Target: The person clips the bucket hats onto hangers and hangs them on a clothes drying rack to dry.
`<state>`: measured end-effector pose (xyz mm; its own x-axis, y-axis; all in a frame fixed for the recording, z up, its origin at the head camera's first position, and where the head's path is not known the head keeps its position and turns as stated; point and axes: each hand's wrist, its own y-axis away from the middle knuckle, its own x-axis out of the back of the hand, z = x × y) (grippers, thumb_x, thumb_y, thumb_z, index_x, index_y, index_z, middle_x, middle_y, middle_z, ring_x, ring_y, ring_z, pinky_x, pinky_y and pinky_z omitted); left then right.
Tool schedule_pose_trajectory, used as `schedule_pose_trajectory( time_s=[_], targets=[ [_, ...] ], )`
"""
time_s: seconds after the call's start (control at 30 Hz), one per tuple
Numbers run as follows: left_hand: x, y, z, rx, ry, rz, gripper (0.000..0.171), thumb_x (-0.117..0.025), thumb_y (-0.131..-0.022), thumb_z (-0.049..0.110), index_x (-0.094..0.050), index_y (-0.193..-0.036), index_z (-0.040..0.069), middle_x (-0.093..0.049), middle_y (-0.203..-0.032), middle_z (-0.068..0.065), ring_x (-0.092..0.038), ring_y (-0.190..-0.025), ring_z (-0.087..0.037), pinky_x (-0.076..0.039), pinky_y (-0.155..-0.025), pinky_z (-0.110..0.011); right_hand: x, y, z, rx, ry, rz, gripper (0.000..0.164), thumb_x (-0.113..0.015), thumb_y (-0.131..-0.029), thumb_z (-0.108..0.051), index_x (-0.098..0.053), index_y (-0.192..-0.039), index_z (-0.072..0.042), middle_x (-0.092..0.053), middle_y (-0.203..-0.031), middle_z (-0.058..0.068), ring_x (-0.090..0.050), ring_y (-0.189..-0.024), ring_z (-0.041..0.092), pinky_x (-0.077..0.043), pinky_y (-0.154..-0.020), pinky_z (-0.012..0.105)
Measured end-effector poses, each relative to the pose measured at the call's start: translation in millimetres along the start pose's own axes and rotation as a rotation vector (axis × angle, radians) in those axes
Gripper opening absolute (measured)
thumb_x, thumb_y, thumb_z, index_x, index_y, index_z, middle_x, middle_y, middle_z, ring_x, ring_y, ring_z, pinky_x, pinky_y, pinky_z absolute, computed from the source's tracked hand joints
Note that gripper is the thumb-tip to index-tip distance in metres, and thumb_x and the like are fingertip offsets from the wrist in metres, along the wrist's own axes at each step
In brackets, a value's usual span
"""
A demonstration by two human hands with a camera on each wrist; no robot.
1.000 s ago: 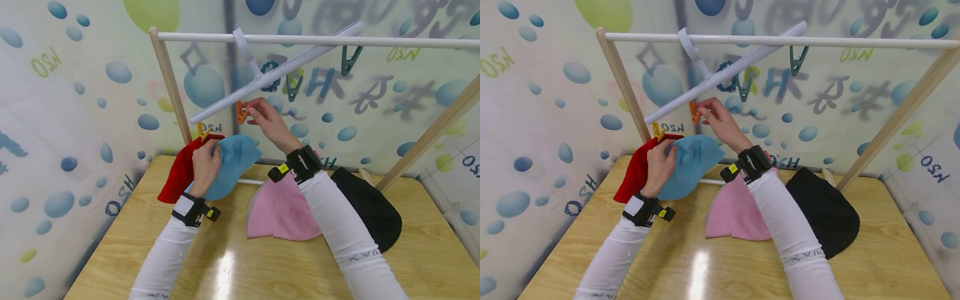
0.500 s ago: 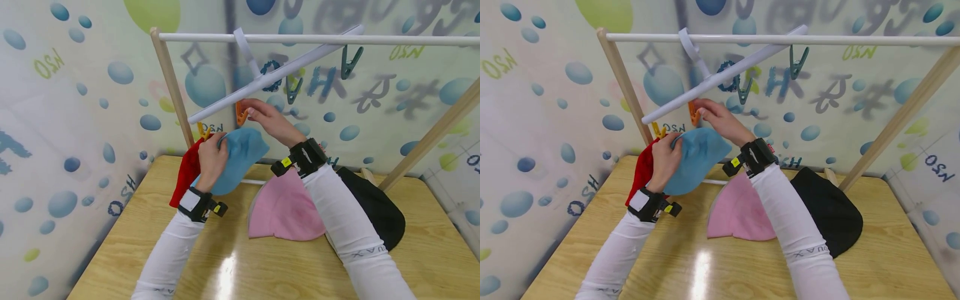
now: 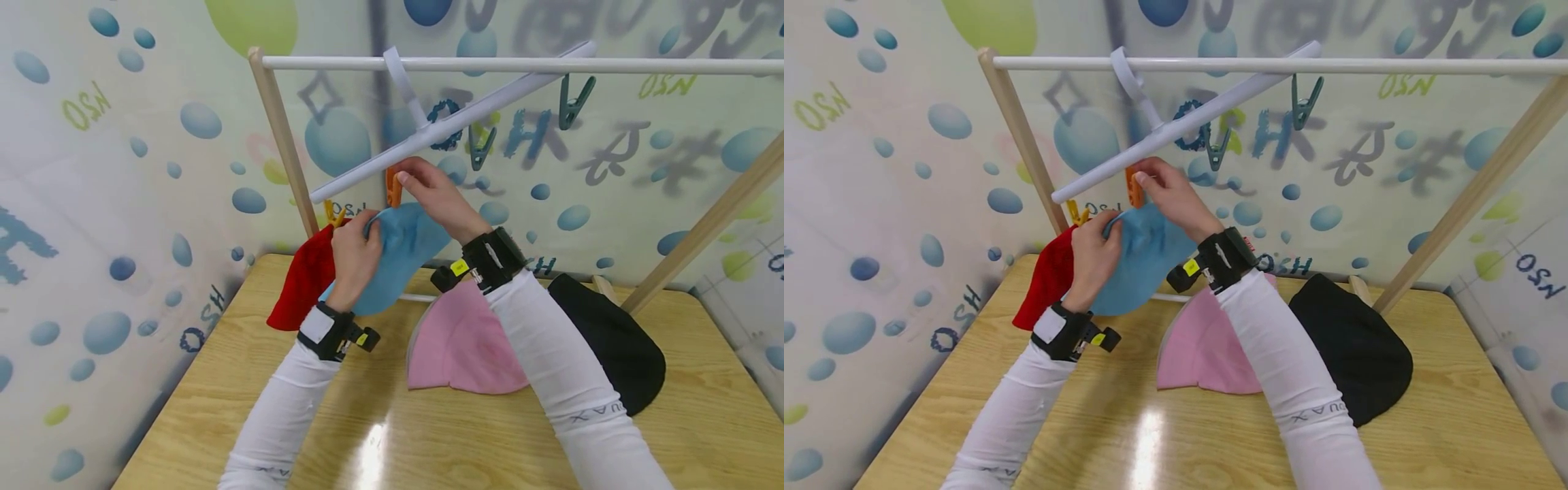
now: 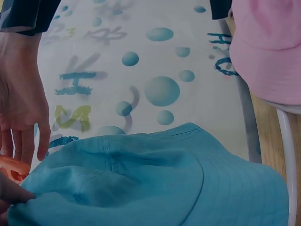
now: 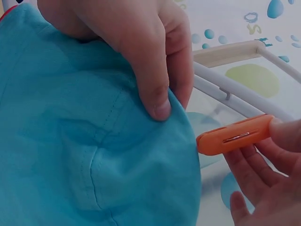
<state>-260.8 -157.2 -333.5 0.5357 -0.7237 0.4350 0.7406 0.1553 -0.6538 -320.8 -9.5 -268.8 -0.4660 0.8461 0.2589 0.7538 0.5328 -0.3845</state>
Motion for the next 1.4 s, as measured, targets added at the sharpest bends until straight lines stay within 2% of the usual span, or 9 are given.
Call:
schedule_pose_trajectory(
  time_s=[0.17, 0.4, 0.6, 0.77, 1.07, 1.4],
  targets=[
    [0.9, -1.9, 2.4, -0.011, 0.004, 0.004, 0.021, -0.049, -0.091, 0.008, -0.065, -0.101, -0.002, -0.069, -0.082, -0.019, -0.062, -0.066, -0.026, -0.054, -0.059, -0.040, -5.0, -1.5, -0.5, 0.013, -0.030, 0.045, 0.028, -0.042, -0.097, -0.010, -0.050, -0.120, 0.004, -0.052, -0.115, 0.017, -0.044, -0.107, 0.023, -0.033, -0.104, 0.042],
    [4.9, -5.9, 5.8, -0.043, -0.013, 0.011, 0.022, -0.049, -0.092, 0.008, -0.065, -0.102, -0.002, -0.069, -0.081, -0.020, -0.058, -0.061, -0.027, -0.049, -0.052, -0.040, -5.8, -1.0, -1.2, 0.019, -0.038, 0.062, 0.026, -0.043, -0.096, -0.009, -0.052, -0.118, 0.003, -0.056, -0.106, 0.017, -0.049, -0.098, 0.025, -0.036, -0.097, 0.042],
    [11.0, -9.1, 9.6, -0.062, -0.013, 0.036, 0.020, -0.049, -0.091, 0.007, -0.066, -0.099, -0.002, -0.070, -0.084, -0.020, -0.062, -0.068, -0.028, -0.051, -0.058, -0.041, -4.2, -0.5, -2.4, 0.016, -0.040, 0.052, 0.027, -0.044, -0.096, -0.010, -0.053, -0.118, 0.003, -0.056, -0.110, 0.020, -0.049, -0.100, 0.025, -0.035, -0.098, 0.048],
    [15.9, -9.4, 11.5, -0.057, 0.004, 0.036, 0.020, -0.049, -0.091, 0.006, -0.066, -0.098, -0.001, -0.071, -0.089, -0.019, -0.063, -0.073, -0.026, -0.053, -0.063, -0.040, -1.1, 0.5, -2.2, -0.005, -0.008, 0.031, 0.030, -0.044, -0.096, -0.012, -0.051, -0.123, 0.001, -0.054, -0.119, 0.020, -0.048, -0.105, 0.025, -0.037, -0.099, 0.043],
    [17.4, -4.5, 11.6, -0.042, 0.025, 0.038, 0.020, -0.049, -0.091, 0.008, -0.065, -0.100, -0.001, -0.069, -0.085, -0.019, -0.060, -0.068, -0.027, -0.053, -0.064, -0.041, 3.4, 6.3, 0.4, -0.015, 0.007, -0.019, 0.036, -0.043, -0.097, -0.013, -0.045, -0.131, -0.001, -0.051, -0.128, 0.020, -0.047, -0.114, 0.026, -0.034, -0.104, 0.041],
    [17.4, 0.4, 11.0, -0.013, -0.012, 0.025, 0.021, -0.050, -0.092, 0.012, -0.063, -0.102, 0.000, -0.070, -0.089, -0.019, -0.063, -0.075, -0.027, -0.055, -0.071, -0.041, 5.9, 9.9, 7.0, 0.042, -0.023, -0.025, 0.035, -0.043, -0.097, -0.013, -0.047, -0.130, -0.002, -0.050, -0.131, 0.020, -0.046, -0.118, 0.025, -0.034, -0.104, 0.043]
  ],
)
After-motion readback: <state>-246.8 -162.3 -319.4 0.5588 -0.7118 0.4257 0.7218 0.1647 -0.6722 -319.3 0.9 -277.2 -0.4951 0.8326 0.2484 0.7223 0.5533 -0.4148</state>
